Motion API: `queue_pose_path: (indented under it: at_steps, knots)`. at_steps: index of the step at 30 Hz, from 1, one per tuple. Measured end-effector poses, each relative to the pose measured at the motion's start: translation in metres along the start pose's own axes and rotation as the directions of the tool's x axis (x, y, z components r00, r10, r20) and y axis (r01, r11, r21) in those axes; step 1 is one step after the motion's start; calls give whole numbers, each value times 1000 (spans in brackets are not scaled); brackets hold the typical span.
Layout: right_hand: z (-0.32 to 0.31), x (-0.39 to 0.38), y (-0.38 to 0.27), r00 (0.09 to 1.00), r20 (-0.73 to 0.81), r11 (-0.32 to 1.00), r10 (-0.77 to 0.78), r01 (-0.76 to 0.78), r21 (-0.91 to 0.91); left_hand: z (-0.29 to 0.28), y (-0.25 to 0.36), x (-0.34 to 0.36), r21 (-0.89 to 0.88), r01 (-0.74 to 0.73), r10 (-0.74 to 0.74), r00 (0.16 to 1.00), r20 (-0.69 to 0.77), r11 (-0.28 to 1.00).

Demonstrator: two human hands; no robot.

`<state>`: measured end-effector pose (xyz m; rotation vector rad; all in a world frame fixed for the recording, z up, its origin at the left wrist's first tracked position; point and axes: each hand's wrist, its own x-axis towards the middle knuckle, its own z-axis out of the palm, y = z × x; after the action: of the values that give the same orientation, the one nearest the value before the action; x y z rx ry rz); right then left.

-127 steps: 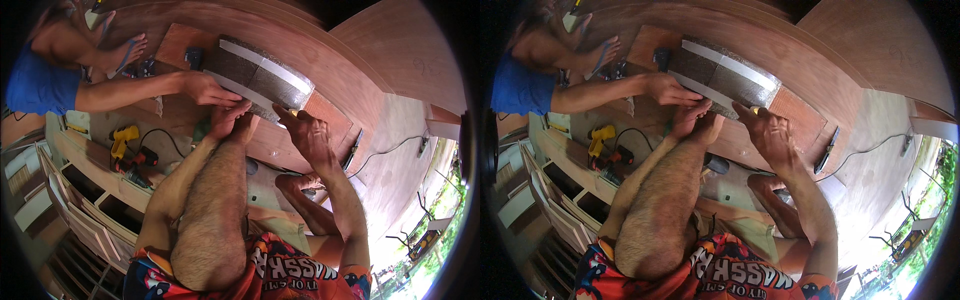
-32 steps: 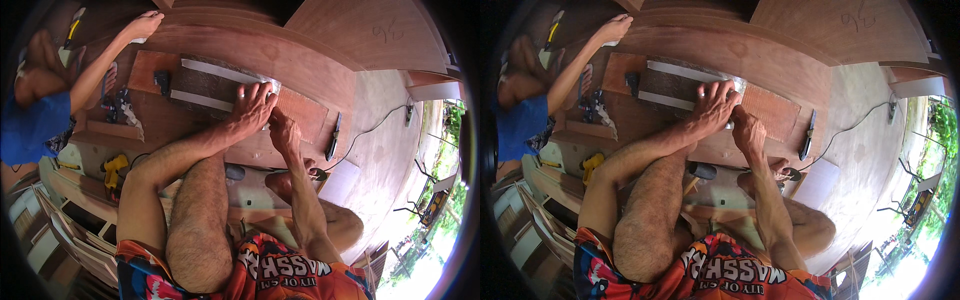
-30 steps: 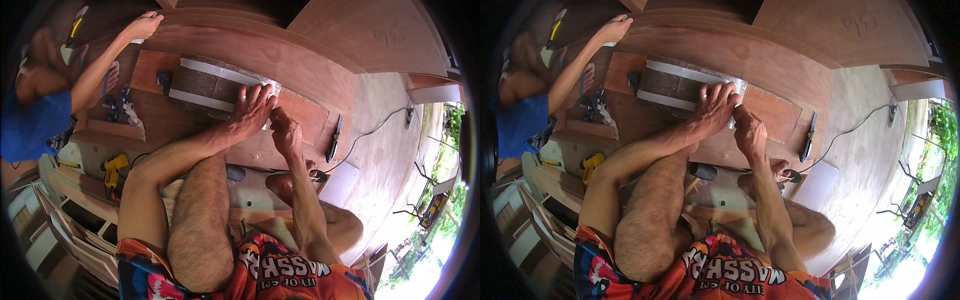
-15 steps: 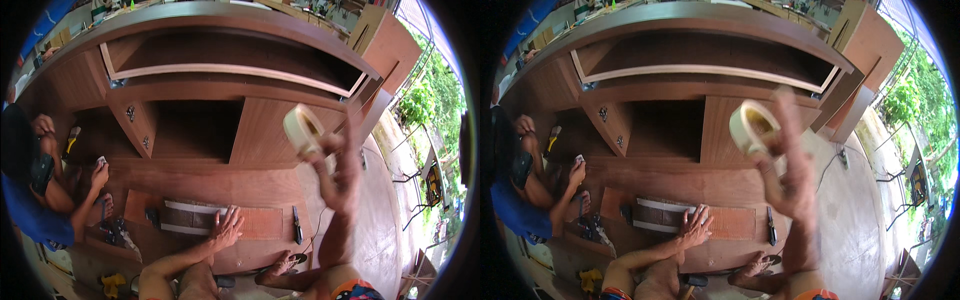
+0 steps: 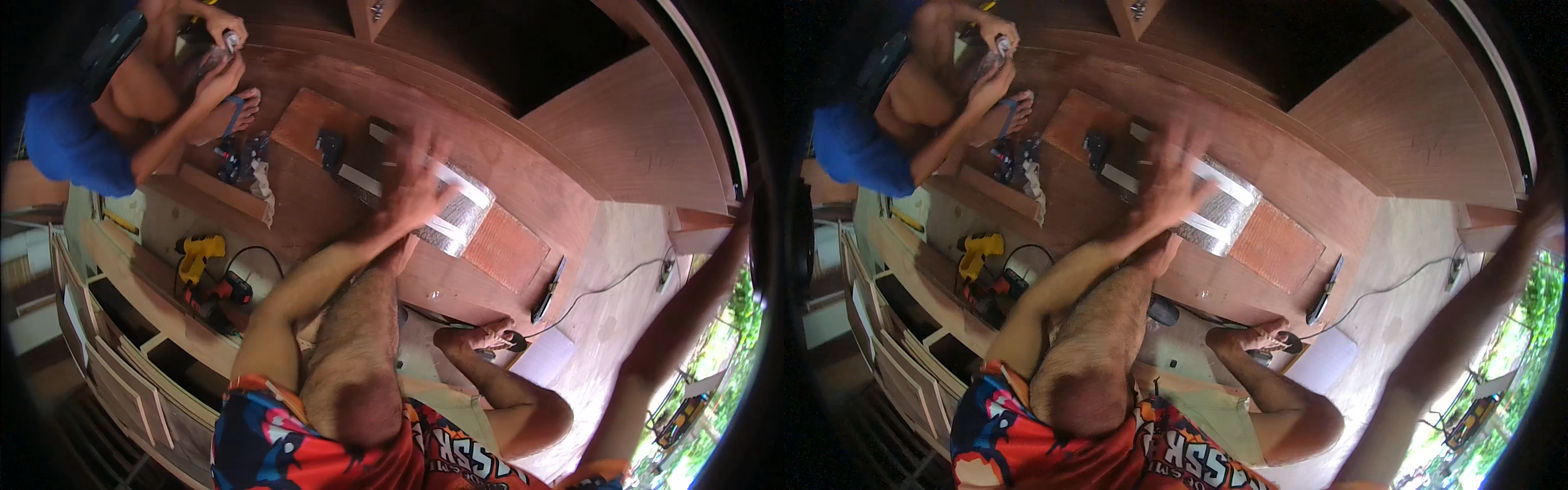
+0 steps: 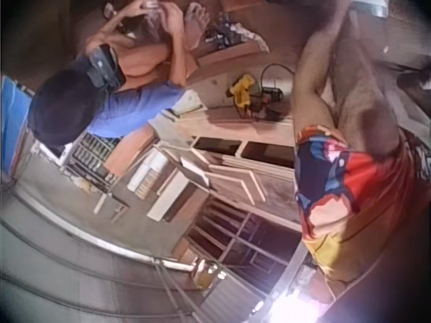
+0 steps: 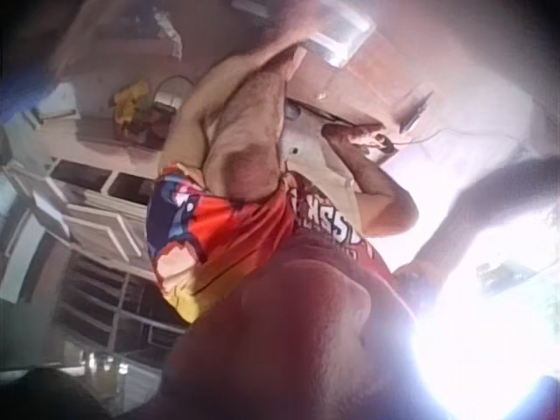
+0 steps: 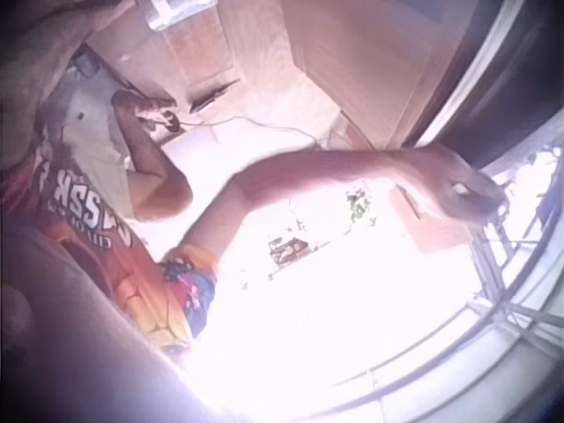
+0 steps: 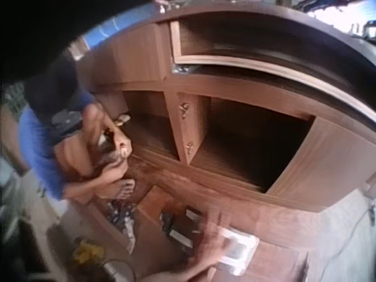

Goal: The person trims a piece of laminate with a utility knife, applies tape to the back, and then lifts the laminate to position it on a wooden cabinet.

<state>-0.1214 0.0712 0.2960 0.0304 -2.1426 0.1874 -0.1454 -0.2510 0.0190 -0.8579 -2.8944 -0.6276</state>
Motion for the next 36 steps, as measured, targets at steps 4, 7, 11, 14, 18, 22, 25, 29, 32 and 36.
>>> queue_pose_path:
  at_steps: [4,7,11,14,18,22,25,29,32,36]
  knots:
    - [86,-156,-112,907,354,917,227,-322,236,-38,-116,-56,-523,338,-453,885,-106,782]
    - [106,-250,-164,798,554,932,238,-349,102,-19,-102,-85,-808,588,-662,621,419,40]
    - [115,-290,-164,697,645,945,314,-293,-143,41,-96,-83,-824,560,-857,383,344,-80]
    - [112,-261,-198,744,573,905,344,-426,10,21,-215,-82,-279,617,-677,690,-257,735]
    - [106,-302,-120,754,468,862,461,-505,-34,20,-183,4,-383,558,-629,773,-81,736]
    - [94,-350,-93,634,489,772,600,-620,-144,8,-221,28,20,486,-487,873,42,874]
    - [87,-367,-81,611,576,806,543,-572,-153,5,-246,8,-151,499,-495,866,65,853]
    - [77,-384,-54,610,631,846,480,-511,-149,-3,-254,-22,-383,570,-671,709,-219,727]
    - [69,-430,-14,680,618,891,394,-448,-75,5,-251,-53,-196,688,-713,693,-106,699]
    - [78,-447,-30,634,637,870,439,-477,-124,12,-268,-120,-92,619,-608,784,124,780]
